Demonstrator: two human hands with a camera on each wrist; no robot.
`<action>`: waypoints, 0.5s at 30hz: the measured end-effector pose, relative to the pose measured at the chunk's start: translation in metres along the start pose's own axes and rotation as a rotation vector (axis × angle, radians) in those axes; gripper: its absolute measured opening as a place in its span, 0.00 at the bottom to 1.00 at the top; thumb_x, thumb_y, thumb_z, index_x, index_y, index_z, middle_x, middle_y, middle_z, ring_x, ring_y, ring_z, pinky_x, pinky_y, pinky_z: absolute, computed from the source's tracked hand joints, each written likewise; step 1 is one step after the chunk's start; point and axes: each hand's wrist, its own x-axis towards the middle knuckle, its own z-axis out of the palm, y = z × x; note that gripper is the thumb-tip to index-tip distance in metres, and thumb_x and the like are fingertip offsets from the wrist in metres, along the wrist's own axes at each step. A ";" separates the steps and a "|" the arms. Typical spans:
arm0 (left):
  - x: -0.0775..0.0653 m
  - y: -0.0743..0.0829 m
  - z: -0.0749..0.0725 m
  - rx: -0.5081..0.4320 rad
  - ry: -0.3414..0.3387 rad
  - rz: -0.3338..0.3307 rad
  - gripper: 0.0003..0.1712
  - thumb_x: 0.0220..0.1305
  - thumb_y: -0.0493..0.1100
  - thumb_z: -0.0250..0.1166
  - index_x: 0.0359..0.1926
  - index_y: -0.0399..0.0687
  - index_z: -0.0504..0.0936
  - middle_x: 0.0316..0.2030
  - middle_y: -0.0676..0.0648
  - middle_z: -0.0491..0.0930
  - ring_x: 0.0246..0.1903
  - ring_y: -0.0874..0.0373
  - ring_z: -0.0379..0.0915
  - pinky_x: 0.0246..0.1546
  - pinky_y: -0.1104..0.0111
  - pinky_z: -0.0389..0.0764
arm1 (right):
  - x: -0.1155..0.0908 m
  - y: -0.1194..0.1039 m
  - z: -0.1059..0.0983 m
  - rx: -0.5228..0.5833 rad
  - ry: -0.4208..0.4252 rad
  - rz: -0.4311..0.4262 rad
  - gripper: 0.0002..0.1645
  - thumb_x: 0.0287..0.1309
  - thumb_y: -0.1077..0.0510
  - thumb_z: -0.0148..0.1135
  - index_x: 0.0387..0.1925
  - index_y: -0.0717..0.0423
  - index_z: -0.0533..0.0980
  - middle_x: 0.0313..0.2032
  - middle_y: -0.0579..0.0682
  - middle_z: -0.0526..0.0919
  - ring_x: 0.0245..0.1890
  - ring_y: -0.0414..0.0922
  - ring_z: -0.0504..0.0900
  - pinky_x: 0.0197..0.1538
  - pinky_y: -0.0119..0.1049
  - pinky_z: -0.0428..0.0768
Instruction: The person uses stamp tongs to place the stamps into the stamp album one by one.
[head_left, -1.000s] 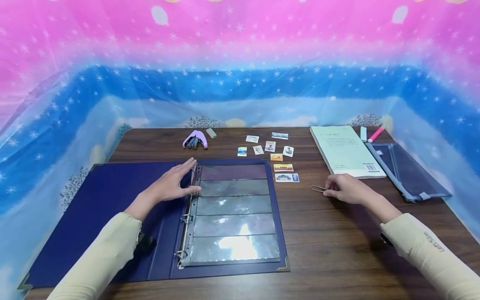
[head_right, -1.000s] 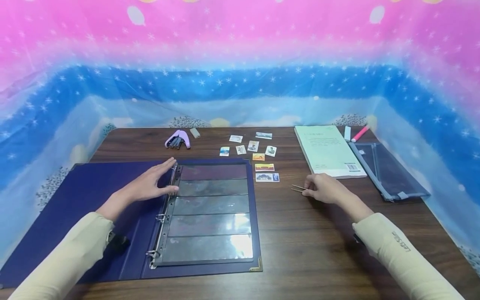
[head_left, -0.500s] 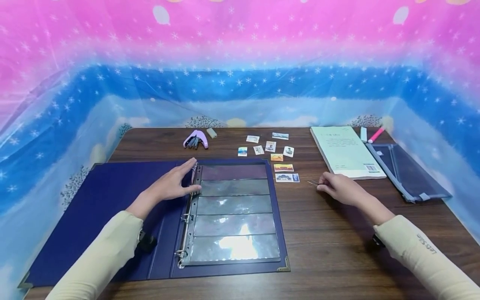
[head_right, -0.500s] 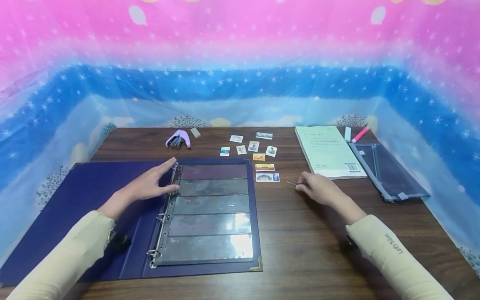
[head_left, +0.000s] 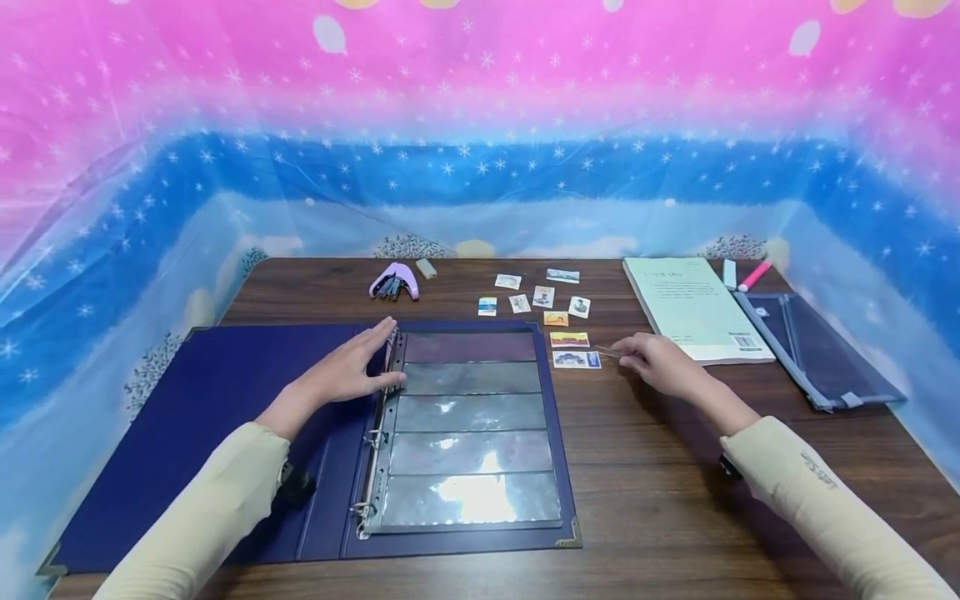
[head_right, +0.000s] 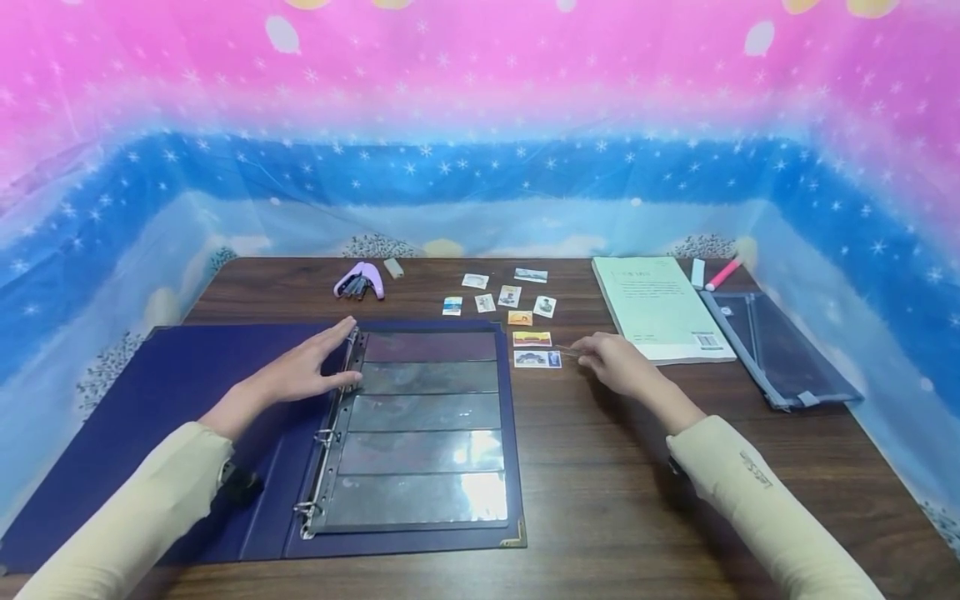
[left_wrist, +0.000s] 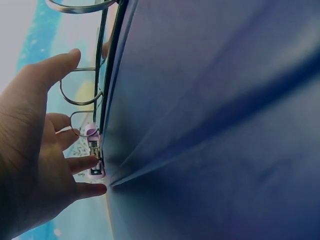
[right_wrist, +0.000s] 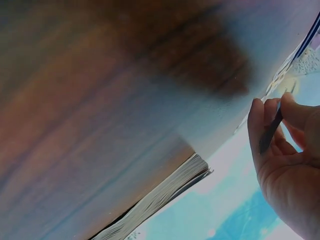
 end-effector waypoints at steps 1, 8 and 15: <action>0.000 0.000 0.000 0.000 -0.002 -0.002 0.53 0.59 0.64 0.57 0.73 0.45 0.42 0.74 0.40 0.40 0.72 0.38 0.39 0.67 0.44 0.49 | 0.001 0.000 0.000 -0.007 -0.003 0.004 0.12 0.60 0.62 0.57 0.45 0.60 0.79 0.36 0.55 0.83 0.31 0.43 0.75 0.37 0.40 0.73; -0.001 0.001 -0.001 -0.007 -0.011 -0.007 0.52 0.60 0.64 0.57 0.73 0.45 0.41 0.74 0.40 0.40 0.72 0.38 0.39 0.68 0.44 0.48 | 0.004 0.001 0.001 -0.017 -0.023 0.038 0.11 0.60 0.62 0.56 0.44 0.60 0.79 0.38 0.57 0.83 0.36 0.47 0.79 0.41 0.44 0.76; 0.000 0.002 -0.001 -0.009 -0.017 -0.012 0.52 0.60 0.63 0.57 0.73 0.45 0.41 0.74 0.40 0.39 0.72 0.38 0.38 0.68 0.44 0.48 | 0.004 0.001 0.001 -0.019 -0.034 0.056 0.11 0.61 0.63 0.55 0.43 0.62 0.79 0.41 0.59 0.83 0.41 0.52 0.81 0.44 0.48 0.77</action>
